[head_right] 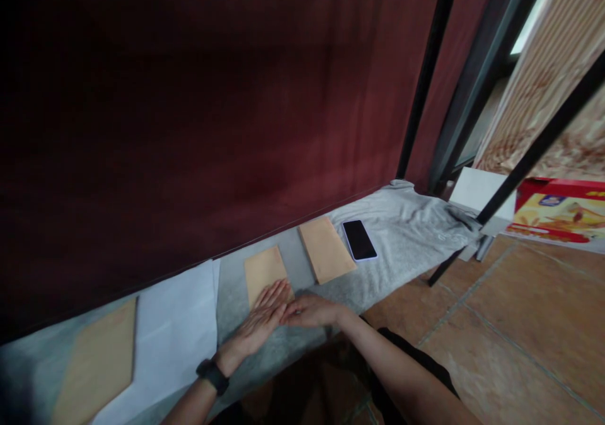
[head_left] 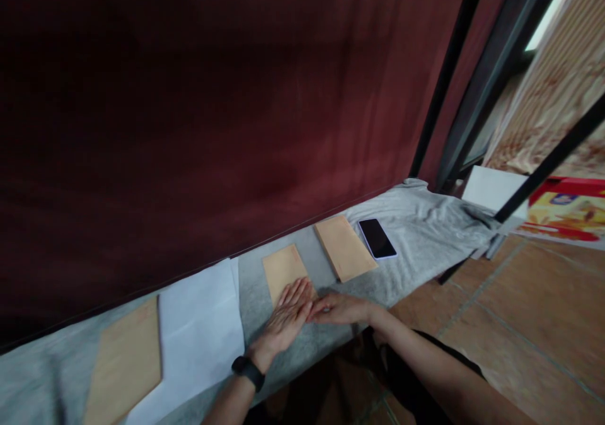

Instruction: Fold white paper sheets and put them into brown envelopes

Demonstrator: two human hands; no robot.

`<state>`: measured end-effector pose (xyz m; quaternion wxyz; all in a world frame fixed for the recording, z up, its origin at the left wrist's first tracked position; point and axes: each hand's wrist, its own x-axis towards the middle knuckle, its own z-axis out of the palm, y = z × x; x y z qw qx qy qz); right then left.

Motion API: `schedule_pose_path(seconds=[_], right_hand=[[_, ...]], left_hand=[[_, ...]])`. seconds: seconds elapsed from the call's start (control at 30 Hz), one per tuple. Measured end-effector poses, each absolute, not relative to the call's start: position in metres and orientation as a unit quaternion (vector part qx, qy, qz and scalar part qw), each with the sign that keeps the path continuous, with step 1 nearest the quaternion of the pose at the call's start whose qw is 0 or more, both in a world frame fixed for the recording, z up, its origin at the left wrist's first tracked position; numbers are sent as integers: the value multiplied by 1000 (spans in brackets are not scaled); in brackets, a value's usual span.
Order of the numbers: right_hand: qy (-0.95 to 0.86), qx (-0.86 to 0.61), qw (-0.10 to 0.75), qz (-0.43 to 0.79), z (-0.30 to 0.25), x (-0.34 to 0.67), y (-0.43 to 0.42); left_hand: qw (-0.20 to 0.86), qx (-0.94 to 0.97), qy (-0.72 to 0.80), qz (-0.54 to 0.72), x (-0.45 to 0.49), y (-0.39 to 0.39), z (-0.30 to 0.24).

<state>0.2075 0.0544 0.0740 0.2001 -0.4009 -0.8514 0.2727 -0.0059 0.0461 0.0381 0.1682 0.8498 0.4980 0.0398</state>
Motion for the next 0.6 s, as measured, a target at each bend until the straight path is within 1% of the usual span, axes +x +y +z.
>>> schedule_pose_path(seconds=[0.17, 0.3, 0.37, 0.43, 0.5, 0.6], right_hand=[[-828, -416, 225, 301, 77, 210, 64], [-803, -419, 236, 352, 66, 206, 69], [-834, -387, 223, 323, 56, 201, 67], [-875, -358, 198, 257, 45, 196, 62], [-898, -355, 175, 195, 35, 192, 58], [-906, -364, 157, 147, 23, 189, 61]], left_hand=[[150, 861, 484, 43, -5, 23, 45], [123, 876, 465, 40, -1, -1, 47], [109, 876, 467, 47, 2, -11, 42], [103, 876, 468, 54, 6, -18, 36], [109, 876, 465, 59, 9, -21, 31], [126, 872, 468, 66, 13, -21, 33]])
